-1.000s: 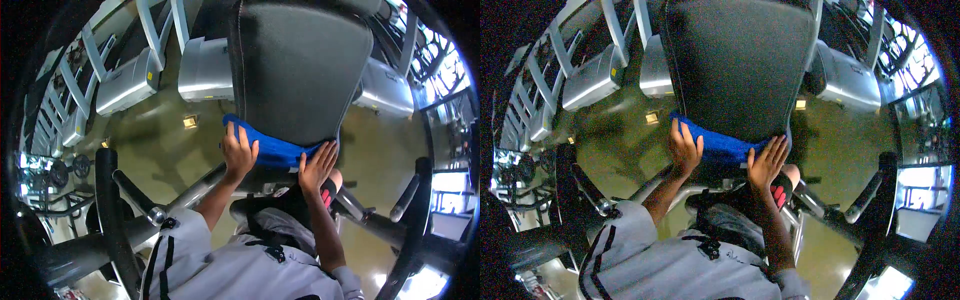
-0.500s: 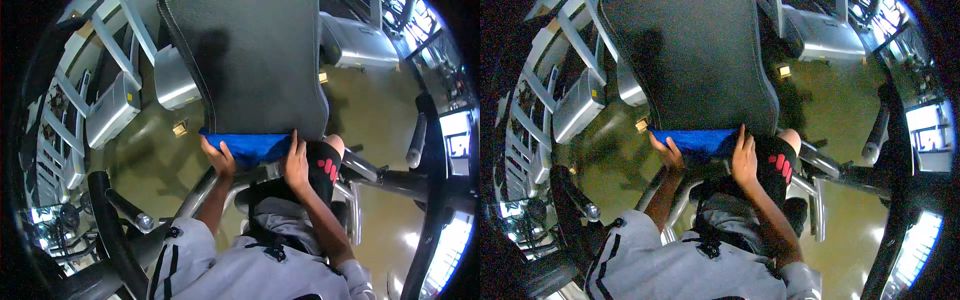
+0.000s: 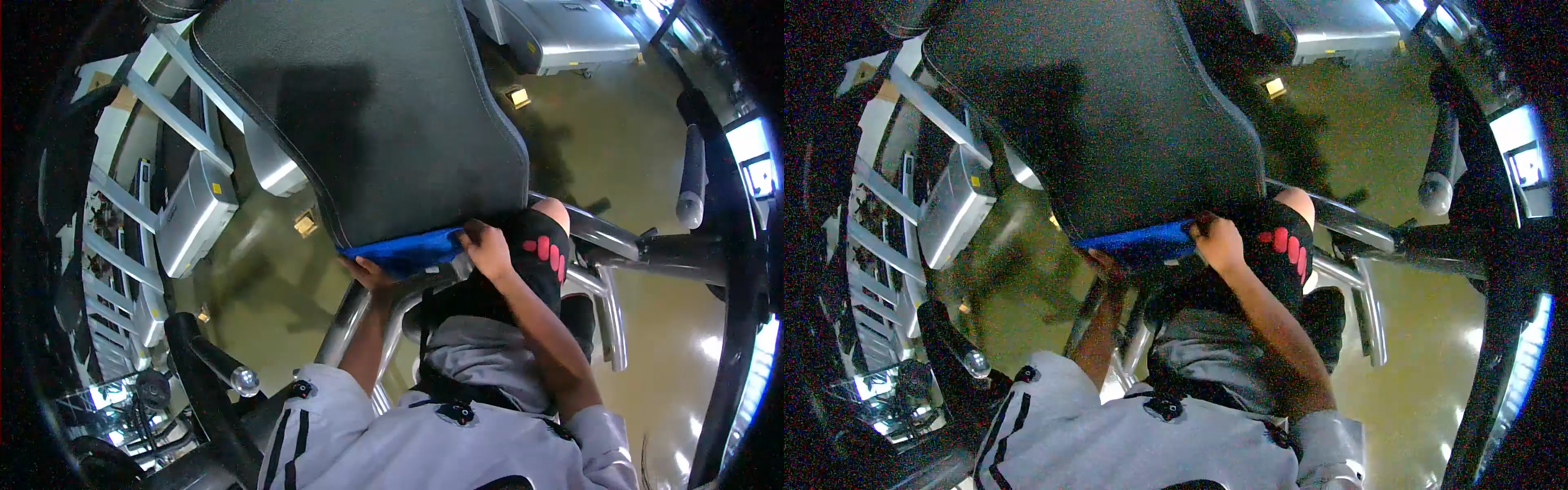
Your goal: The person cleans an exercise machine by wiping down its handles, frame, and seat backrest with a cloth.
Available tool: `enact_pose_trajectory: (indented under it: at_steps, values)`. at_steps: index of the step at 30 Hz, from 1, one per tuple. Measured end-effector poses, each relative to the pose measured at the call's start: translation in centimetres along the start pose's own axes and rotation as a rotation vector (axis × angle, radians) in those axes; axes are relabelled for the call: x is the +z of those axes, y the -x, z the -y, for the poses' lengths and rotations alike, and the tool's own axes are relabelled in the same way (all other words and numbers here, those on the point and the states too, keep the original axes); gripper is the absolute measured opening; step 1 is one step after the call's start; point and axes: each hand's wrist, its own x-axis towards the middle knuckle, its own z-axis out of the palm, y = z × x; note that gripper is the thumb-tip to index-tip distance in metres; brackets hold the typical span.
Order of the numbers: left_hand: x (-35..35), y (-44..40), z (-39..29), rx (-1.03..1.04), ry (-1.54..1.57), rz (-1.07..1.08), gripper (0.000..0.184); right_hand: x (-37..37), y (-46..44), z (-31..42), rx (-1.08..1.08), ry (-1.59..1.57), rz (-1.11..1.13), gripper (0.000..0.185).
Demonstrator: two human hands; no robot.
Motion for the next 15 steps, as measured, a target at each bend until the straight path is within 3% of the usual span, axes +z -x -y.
enact_pose_trajectory:
  at_steps: [2,4,7,12,14,15]
  values:
    - [-1.2,0.7,-0.1,-0.044,-0.006,0.009,0.065,0.7,-0.3,-1.9,-0.035,-0.083,-0.042,0.019]
    - [-2.0,1.3,-0.6,-0.088,-0.004,0.013,0.065,0.6,-0.3,-2.1,0.063,-0.229,-0.025,0.019]
    - [-2.4,0.7,-2.2,-0.136,0.011,0.026,0.066,0.6,0.0,-2.1,0.013,-0.234,-0.101,0.020]
    - [-0.6,-2.8,-8.8,-0.176,0.074,0.039,0.066,-0.5,0.0,-0.3,0.043,-0.492,-0.203,0.017]
    - [-0.4,-3.9,-16.1,0.003,-0.258,-0.114,0.064,-1.3,0.1,0.6,0.059,-0.670,-0.280,0.016]
    - [-0.5,-5.0,-16.5,0.269,-0.097,-0.084,0.058,-1.9,0.1,1.0,0.046,-0.586,-0.315,0.016]
